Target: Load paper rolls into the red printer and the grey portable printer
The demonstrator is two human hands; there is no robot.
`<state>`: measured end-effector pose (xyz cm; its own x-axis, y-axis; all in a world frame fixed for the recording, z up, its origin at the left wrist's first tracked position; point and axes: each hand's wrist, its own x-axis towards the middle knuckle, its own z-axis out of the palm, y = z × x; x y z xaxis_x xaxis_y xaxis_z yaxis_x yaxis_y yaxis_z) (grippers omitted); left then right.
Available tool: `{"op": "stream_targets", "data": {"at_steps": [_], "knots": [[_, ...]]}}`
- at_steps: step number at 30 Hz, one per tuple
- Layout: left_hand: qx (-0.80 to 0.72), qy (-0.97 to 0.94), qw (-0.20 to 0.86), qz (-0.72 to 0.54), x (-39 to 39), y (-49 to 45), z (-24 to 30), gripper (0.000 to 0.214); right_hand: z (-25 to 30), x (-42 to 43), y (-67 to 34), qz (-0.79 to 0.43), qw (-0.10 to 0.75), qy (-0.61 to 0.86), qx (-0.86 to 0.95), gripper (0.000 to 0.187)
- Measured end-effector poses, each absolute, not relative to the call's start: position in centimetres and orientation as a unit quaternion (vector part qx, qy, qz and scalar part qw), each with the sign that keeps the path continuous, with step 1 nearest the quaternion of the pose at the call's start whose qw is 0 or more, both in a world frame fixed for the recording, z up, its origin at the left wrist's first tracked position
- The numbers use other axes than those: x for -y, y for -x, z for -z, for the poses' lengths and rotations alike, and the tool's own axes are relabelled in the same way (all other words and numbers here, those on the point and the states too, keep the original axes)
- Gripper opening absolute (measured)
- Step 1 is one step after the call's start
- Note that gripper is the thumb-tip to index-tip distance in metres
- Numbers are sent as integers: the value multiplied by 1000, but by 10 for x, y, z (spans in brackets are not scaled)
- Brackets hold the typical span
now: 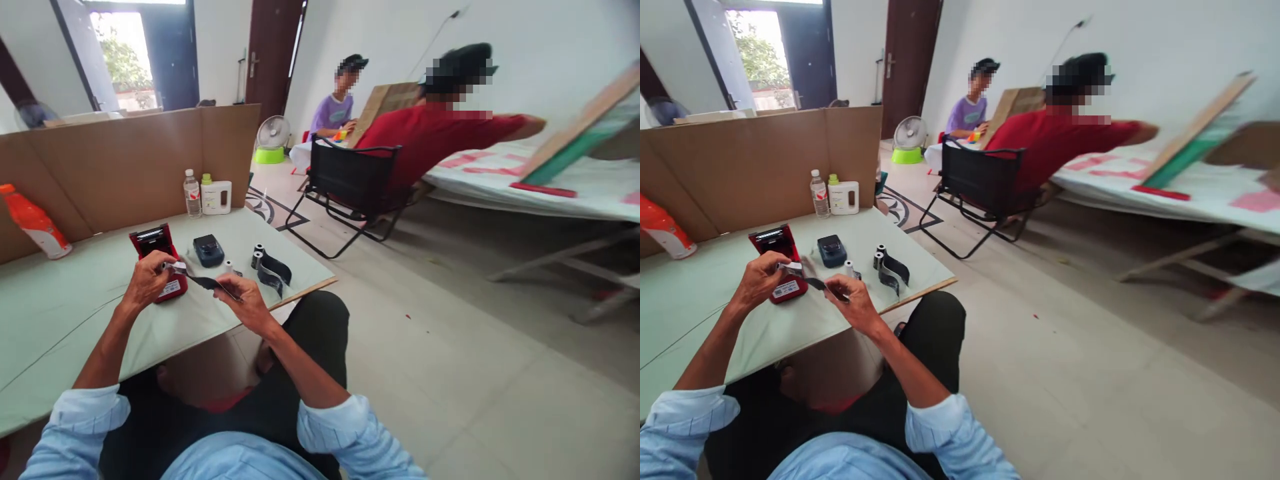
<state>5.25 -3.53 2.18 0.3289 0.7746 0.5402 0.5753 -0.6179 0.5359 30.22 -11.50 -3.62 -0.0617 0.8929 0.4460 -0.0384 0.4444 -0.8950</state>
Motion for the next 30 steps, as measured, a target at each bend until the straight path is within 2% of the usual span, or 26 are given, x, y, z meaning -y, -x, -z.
{"op": "stream_targets", "data": {"at_steps": [10, 20, 26, 30], "knots": [[-376, -881, 113, -264, 23, -151, -29, 34, 62, 136, -381, -306, 629, 426, 574, 21], [-313, -927, 46, -203, -61, -307, -47, 37, 76, 115, -473, -145, 666, 552, 480, 32], [-328, -940, 16, -87, -99, -367, -18, 41, 108, 93, -501, -102, 629, 597, 487, 30], [-347, -937, 30, -15, -112, -372, 0, 42, 121, 90, -500, -67, 564, 620, 541, 25]]}}
